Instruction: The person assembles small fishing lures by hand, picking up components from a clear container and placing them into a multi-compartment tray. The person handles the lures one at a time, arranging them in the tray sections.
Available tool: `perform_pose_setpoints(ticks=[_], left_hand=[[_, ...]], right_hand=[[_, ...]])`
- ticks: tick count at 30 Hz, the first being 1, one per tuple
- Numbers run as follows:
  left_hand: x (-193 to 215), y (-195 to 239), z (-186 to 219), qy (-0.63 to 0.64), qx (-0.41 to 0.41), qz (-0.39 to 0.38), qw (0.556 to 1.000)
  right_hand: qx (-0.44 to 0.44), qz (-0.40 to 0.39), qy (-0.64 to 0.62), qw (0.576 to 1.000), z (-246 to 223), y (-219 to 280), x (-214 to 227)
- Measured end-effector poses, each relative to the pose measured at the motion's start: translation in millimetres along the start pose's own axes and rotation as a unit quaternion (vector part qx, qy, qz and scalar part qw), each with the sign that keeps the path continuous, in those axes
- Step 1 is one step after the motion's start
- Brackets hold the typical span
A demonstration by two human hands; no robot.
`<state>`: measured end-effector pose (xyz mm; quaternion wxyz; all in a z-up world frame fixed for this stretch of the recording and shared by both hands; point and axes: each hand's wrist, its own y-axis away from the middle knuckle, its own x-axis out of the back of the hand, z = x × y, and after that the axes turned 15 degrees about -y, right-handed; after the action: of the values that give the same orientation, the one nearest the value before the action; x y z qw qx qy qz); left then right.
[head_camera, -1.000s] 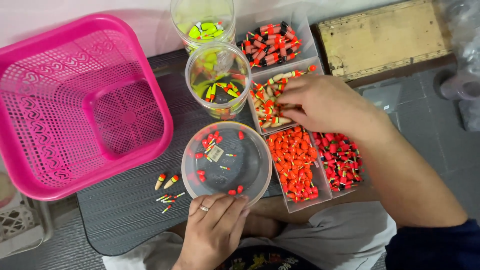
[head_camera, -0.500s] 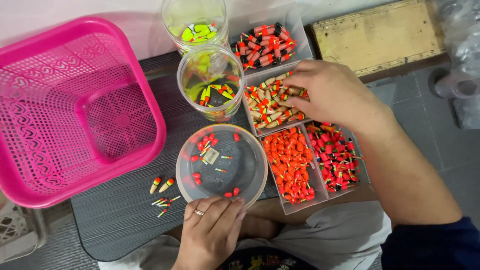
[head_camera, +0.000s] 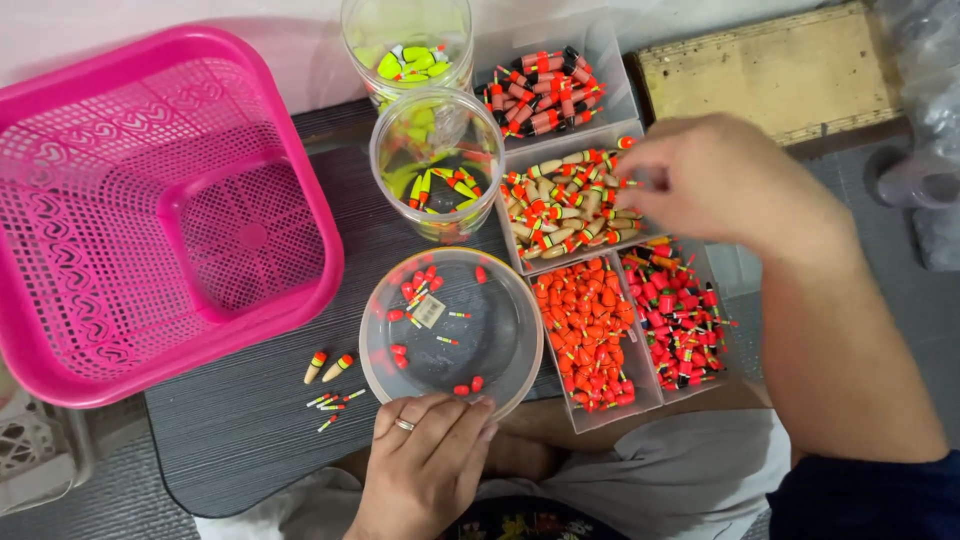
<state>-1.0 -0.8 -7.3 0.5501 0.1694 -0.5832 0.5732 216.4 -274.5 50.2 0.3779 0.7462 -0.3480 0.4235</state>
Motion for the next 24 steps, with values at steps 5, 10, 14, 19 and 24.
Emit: perform_pose_setpoints(ticks=[5,10,14,19,24], left_hand=[[-1,1,0,-0.007,-0.006,0.0,1.0],[-1,2,-1,-0.003,-0.004,-0.005,1.0],[0,0,-1,-0.014,-0.01,0.0,1.0],[-1,0,-1,-0.025,-0.008,0.002,1.0],[-3,-1,-2,0.001,0.003,0.012,1.0]], right_hand=[[-0.01,-0.005,0.122,0.992,-3,-10,-28],[0.045,0.081,0.12,0.988,15,-9,-36],[0.066,0.134,0.046,0.988,17,-2,-32],[0.114,0.143,0.047,0.982,2,7,-23],[0.153,0.033,-0.036,0.987,-13,-5,-32]])
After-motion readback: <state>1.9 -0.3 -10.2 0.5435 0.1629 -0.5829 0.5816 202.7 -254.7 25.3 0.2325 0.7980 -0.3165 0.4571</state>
